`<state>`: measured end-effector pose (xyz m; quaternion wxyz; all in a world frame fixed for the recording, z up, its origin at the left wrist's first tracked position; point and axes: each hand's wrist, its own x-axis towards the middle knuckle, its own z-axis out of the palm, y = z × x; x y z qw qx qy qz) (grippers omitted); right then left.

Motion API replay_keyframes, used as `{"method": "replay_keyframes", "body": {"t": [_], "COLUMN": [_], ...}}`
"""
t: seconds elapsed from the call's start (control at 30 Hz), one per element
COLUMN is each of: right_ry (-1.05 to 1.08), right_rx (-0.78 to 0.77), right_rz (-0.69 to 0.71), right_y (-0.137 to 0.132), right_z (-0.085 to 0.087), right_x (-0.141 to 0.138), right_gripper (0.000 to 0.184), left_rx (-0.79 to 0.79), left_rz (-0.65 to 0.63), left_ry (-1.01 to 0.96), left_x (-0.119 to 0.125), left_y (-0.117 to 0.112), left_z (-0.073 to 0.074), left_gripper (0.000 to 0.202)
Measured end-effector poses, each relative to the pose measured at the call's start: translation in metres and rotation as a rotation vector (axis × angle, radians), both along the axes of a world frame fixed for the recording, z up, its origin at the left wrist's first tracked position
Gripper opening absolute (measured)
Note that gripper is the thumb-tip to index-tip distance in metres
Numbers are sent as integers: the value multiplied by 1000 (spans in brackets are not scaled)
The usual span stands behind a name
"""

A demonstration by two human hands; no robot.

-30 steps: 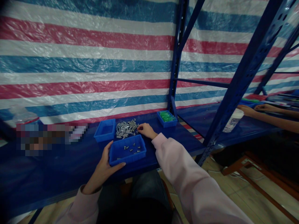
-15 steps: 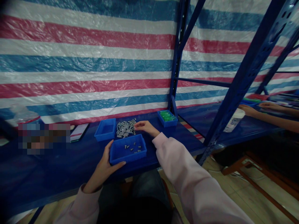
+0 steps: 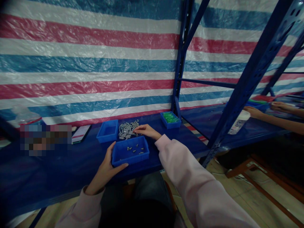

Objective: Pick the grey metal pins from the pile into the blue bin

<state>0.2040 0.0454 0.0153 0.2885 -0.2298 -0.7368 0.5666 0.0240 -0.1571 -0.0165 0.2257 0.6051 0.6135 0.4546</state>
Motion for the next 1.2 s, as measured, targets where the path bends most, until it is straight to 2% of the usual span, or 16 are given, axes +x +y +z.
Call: {"method": "replay_keyframes", "body": {"t": [0.07, 0.2, 0.3, 0.4, 0.6, 0.83, 0.9, 1.0, 1.07, 1.2], "right_ry": [-48, -126, -152, -181, -251, -187, -129, 10, 99, 137], "right_rx": [168, 379, 485, 551, 579, 501, 429, 227, 69, -121], "right_rz": [-70, 16, 2, -53, -174, -203, -218, -216, -152, 117], "right_y": [8, 18, 20, 21, 19, 17, 17, 13, 8, -4], "right_z": [-10, -24, -29, -29, -26, -24, -21, -15, -8, 5], "right_x": [-2, -1, 0, 0, -1, -1, -2, -2, 0, 5], "right_gripper": [40, 38, 31, 22, 14, 9, 12, 21, 24, 21], "left_rx": [-7, -31, -13, 0, -20, -8, -5, 5, 6, 0], "left_rz": [0, 4, -9, -10, 3, -5, -5, -8, -7, -5], "left_ry": [9, 25, 18, 16, 36, 12, 11, 13, 15, 26], "left_x": [0, 1, 1, 0, 0, 0, 0, 0, 0, 0], "left_y": [0, -1, 0, 0, -2, -1, -1, 0, 0, 0], "left_z": [1, 2, 2, 1, 1, 0, 0, 0, 0, 0], "left_gripper": [97, 96, 97, 97, 97, 98, 98, 97, 97, 98]}}
